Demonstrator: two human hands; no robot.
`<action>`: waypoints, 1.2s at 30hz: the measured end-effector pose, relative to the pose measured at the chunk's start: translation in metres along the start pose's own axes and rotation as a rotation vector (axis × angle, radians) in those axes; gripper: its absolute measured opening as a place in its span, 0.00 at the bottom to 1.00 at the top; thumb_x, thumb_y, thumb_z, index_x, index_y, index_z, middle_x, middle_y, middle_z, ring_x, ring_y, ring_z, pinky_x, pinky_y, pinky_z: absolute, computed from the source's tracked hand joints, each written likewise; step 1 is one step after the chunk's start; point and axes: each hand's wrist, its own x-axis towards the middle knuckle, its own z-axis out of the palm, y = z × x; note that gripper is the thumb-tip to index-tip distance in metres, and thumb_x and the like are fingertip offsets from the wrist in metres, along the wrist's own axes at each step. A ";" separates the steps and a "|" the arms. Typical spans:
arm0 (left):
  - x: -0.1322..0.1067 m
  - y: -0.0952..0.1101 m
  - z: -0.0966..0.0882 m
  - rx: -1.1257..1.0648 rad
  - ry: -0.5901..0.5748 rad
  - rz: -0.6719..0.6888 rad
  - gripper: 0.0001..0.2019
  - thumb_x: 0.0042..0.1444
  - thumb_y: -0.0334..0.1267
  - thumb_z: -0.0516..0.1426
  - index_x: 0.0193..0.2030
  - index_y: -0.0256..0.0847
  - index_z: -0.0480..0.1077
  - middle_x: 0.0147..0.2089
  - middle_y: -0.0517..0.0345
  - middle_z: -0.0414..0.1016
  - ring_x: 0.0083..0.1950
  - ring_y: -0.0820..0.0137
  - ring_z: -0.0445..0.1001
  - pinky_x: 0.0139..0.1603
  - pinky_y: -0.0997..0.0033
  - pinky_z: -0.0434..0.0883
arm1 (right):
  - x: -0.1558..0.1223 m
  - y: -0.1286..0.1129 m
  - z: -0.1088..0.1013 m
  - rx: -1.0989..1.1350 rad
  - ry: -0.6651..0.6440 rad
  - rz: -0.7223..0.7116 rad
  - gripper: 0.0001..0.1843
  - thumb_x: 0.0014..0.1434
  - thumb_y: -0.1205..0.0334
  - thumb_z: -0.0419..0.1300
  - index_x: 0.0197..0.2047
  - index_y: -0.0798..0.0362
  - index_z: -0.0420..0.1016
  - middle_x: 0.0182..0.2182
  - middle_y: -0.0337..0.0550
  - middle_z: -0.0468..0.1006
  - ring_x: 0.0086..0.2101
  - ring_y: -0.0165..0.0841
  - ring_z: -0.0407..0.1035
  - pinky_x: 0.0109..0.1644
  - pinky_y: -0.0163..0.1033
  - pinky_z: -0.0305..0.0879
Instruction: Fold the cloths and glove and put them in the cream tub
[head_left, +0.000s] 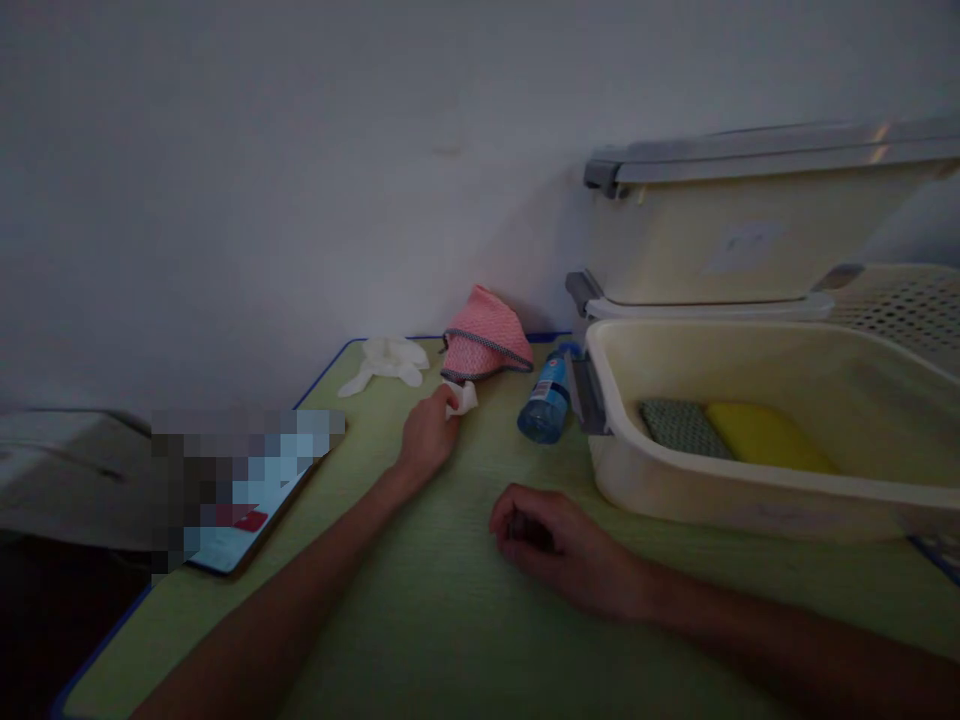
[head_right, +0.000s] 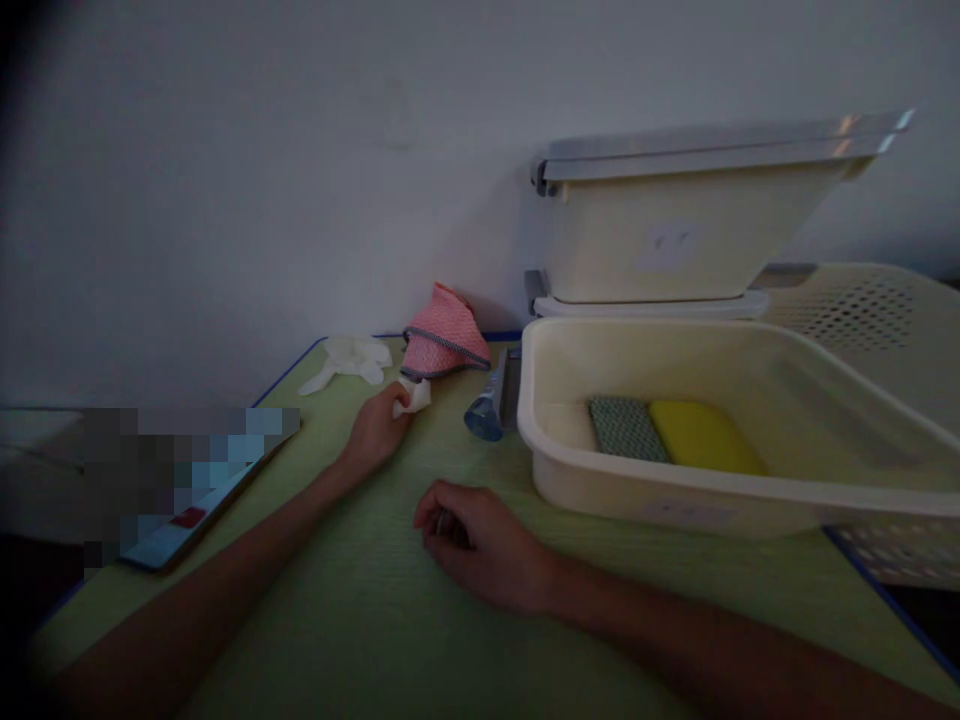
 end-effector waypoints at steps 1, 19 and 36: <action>-0.001 0.001 0.000 -0.007 0.002 0.014 0.07 0.46 0.25 0.52 0.31 0.41 0.64 0.28 0.56 0.70 0.34 0.61 0.70 0.35 0.66 0.65 | 0.000 0.000 0.000 -0.010 0.011 0.002 0.07 0.51 0.75 0.52 0.30 0.53 0.64 0.21 0.31 0.61 0.23 0.23 0.55 0.25 0.28 0.52; 0.022 -0.030 -0.015 -0.292 0.598 -0.264 0.07 0.49 0.26 0.46 0.29 0.43 0.53 0.34 0.56 0.62 0.43 0.67 0.66 0.47 0.66 0.64 | 0.020 -0.006 0.023 -0.468 0.367 0.137 0.09 0.47 0.78 0.52 0.26 0.54 0.64 0.21 0.34 0.65 0.23 0.26 0.59 0.28 0.31 0.53; 0.016 -0.022 -0.012 -0.194 0.510 -0.083 0.17 0.45 0.28 0.53 0.45 0.37 0.64 0.49 0.47 0.62 0.57 0.57 0.61 0.58 0.55 0.59 | 0.014 -0.006 0.024 -0.634 0.239 -0.014 0.10 0.48 0.79 0.51 0.29 0.55 0.64 0.25 0.38 0.67 0.26 0.27 0.60 0.30 0.32 0.53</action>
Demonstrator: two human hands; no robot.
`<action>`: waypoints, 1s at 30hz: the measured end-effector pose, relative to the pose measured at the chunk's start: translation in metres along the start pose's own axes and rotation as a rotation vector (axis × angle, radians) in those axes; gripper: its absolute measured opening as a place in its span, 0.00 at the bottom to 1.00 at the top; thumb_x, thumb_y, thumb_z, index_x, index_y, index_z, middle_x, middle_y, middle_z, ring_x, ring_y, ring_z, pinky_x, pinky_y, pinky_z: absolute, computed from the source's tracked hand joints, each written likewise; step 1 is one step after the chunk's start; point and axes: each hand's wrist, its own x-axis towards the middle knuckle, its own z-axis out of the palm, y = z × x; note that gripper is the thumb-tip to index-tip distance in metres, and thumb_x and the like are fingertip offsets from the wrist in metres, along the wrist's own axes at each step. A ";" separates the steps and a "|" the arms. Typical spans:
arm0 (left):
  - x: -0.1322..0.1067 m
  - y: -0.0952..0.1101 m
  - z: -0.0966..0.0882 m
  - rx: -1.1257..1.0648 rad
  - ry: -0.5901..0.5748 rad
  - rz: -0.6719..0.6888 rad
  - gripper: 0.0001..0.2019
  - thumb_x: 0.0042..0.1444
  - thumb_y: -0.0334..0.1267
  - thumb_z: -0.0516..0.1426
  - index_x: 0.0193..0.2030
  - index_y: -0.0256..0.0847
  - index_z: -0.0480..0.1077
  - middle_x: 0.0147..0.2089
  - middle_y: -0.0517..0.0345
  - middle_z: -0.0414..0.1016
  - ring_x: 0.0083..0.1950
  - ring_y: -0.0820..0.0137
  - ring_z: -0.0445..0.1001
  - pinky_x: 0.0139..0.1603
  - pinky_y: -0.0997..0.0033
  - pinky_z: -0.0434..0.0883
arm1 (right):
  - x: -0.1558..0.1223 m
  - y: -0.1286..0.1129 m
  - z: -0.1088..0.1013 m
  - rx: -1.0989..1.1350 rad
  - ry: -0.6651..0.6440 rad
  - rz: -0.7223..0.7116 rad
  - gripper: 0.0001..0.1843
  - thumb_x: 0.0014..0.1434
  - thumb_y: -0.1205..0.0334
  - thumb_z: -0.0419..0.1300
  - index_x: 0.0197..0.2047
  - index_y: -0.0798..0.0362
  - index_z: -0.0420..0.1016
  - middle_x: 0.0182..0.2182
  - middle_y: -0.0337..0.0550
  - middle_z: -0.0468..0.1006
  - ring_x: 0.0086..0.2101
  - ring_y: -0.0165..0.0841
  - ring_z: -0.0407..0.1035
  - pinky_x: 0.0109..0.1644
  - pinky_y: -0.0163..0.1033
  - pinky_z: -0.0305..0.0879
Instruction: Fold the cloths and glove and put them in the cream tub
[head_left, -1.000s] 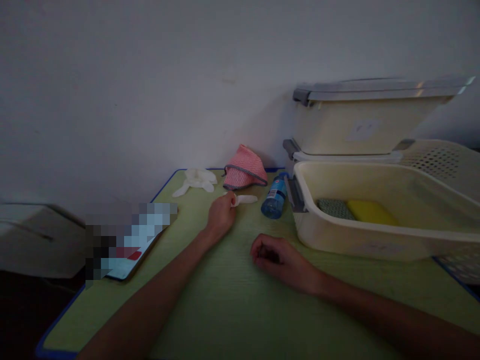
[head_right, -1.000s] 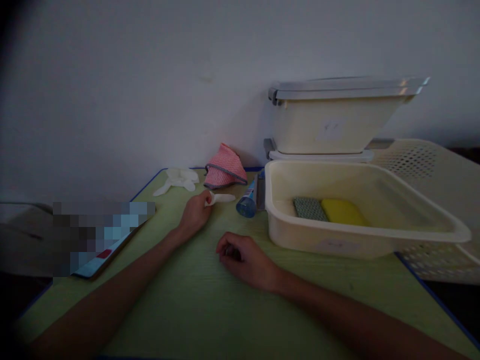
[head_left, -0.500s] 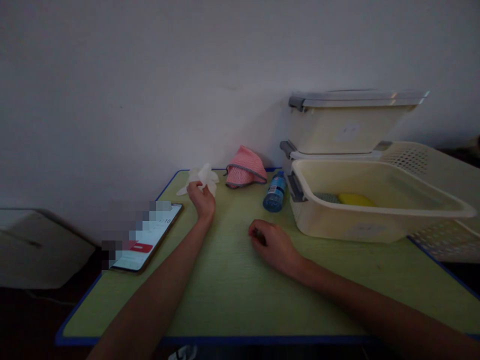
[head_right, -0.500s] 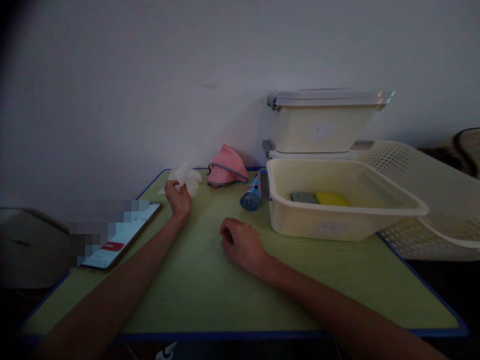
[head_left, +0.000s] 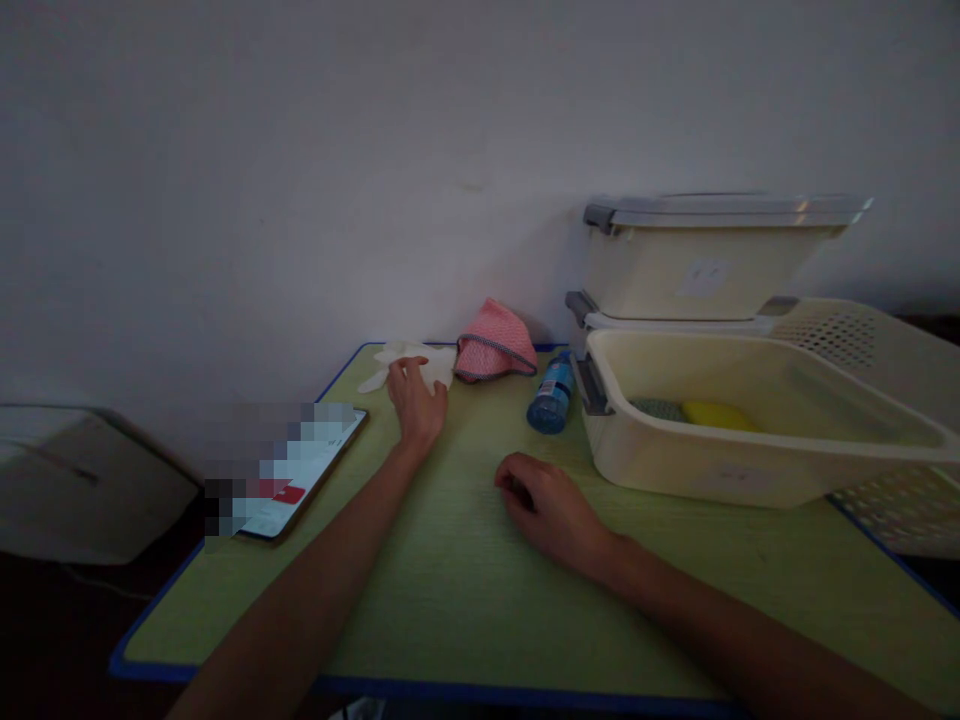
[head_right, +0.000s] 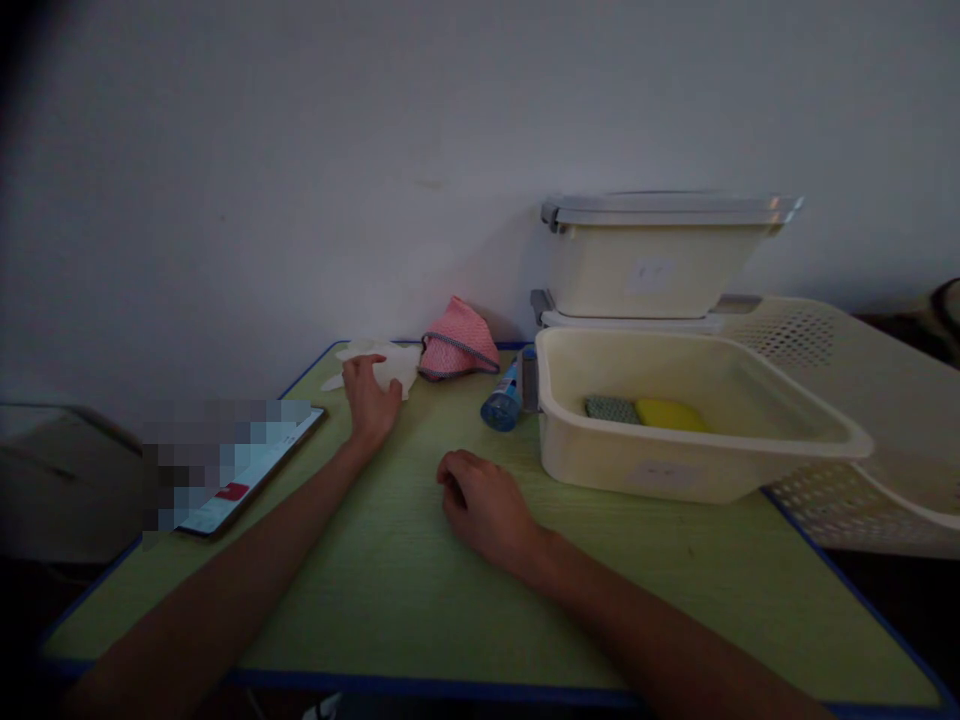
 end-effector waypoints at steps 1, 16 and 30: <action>-0.001 0.003 -0.001 -0.009 0.000 0.054 0.17 0.45 0.27 0.53 0.45 0.37 0.64 0.48 0.47 0.62 0.56 0.58 0.62 0.58 0.56 0.60 | 0.000 0.000 0.000 -0.005 -0.005 -0.008 0.10 0.48 0.79 0.50 0.29 0.55 0.64 0.25 0.38 0.67 0.26 0.28 0.60 0.30 0.32 0.53; -0.014 0.017 0.000 0.368 -0.583 0.425 0.20 0.58 0.41 0.48 0.56 0.38 0.63 0.68 0.47 0.50 0.69 0.49 0.41 0.62 0.34 0.37 | 0.000 0.000 0.001 -0.032 -0.025 -0.042 0.10 0.48 0.78 0.50 0.31 0.55 0.65 0.27 0.39 0.67 0.28 0.29 0.61 0.31 0.33 0.54; 0.000 0.006 -0.004 0.016 -0.177 -0.105 0.10 0.45 0.24 0.54 0.36 0.37 0.67 0.42 0.50 0.73 0.48 0.61 0.71 0.51 0.61 0.65 | 0.001 0.002 -0.003 0.003 -0.025 -0.074 0.10 0.48 0.79 0.50 0.30 0.55 0.65 0.26 0.39 0.67 0.26 0.28 0.60 0.30 0.33 0.54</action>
